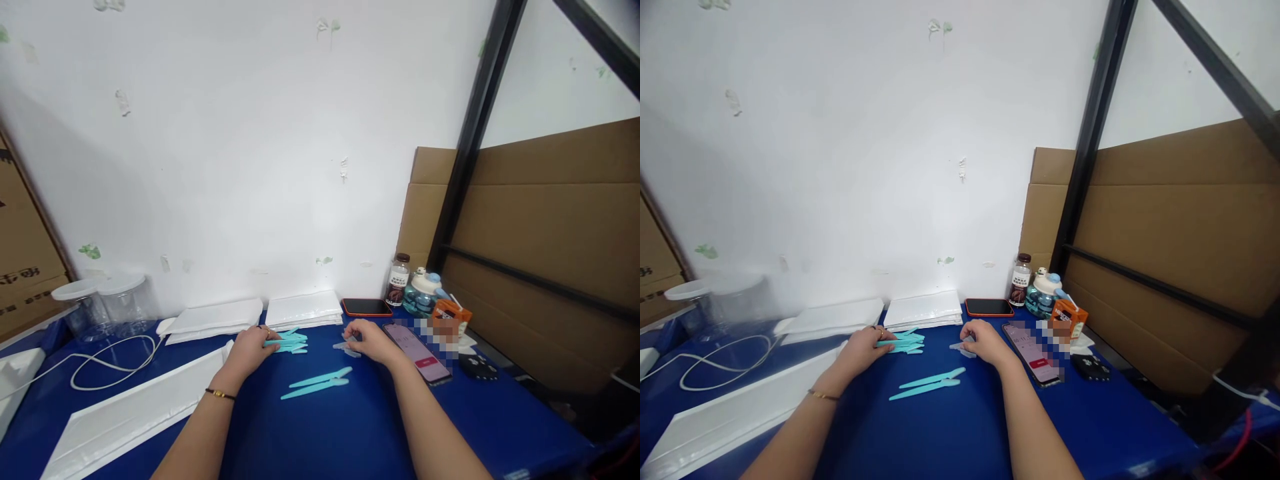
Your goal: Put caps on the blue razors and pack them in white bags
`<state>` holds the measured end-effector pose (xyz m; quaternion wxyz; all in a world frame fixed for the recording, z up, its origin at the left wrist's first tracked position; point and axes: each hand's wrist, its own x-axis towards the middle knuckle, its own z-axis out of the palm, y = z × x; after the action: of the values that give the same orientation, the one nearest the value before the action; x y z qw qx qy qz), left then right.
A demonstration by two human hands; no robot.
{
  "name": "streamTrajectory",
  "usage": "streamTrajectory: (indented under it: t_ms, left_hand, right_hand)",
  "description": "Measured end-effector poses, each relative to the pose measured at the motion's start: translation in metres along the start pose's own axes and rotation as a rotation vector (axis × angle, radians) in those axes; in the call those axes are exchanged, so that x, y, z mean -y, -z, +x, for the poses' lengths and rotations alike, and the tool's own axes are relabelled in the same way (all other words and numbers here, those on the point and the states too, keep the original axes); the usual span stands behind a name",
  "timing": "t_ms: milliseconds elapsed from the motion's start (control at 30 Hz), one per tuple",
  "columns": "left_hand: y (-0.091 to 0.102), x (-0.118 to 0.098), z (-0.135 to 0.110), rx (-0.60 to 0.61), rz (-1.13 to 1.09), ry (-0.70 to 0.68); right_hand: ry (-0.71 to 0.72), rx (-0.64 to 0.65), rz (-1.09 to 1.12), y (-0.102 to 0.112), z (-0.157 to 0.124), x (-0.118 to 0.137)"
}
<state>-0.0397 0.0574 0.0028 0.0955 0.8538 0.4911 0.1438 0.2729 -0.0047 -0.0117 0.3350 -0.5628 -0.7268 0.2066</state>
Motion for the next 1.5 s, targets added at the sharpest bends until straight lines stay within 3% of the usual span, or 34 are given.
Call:
streamTrajectory:
  t_ms: [67,167,300,433,567,833,933,1033,1167,1233,1333,1500]
  left_hand:
    - [-0.001,-0.003,-0.001,-0.032,0.021,0.014]
    - [-0.008,-0.018,-0.002,-0.049,-0.050,-0.047]
    - [-0.021,-0.038,-0.006,0.058,-0.200,-0.223]
    - [-0.031,-0.047,-0.007,0.148,-0.179,-0.297]
    - [-0.028,-0.042,-0.003,0.093,-0.140,-0.224]
    - [0.001,0.000,-0.001,-0.019,-0.016,0.012]
    - [0.003,0.003,-0.004,-0.044,0.007,0.037]
    - [-0.001,-0.010,-0.007,-0.046,-0.088,-0.018]
    - [-0.012,-0.032,-0.012,0.229,-0.289,-0.159]
    - [-0.019,-0.039,-0.013,0.335,-0.312,-0.209]
    - [-0.026,-0.045,-0.014,0.393,-0.298,-0.235]
    - [-0.020,-0.046,-0.012,0.315,-0.193,-0.234]
  right_hand:
    - [0.029,0.050,-0.080,0.000,-0.003,0.005]
    - [0.045,0.231,-0.147,-0.005,-0.006,0.014]
    - [0.077,0.336,-0.200,-0.015,-0.006,0.017]
    - [0.067,0.296,-0.123,-0.028,-0.002,0.017]
    - [-0.012,0.252,0.044,-0.031,0.000,0.020]
    - [-0.124,-0.012,-0.026,0.001,-0.001,0.003]
    - [-0.085,-0.057,-0.115,0.005,-0.003,0.004]
    - [0.008,0.134,-0.077,-0.001,-0.007,0.017]
    - [0.027,0.509,-0.093,-0.018,-0.010,0.030]
    - [0.025,0.543,-0.111,-0.025,-0.010,0.033]
    - [-0.023,0.516,-0.079,-0.031,-0.009,0.033]
    - [-0.064,0.438,0.052,-0.030,-0.008,0.030]
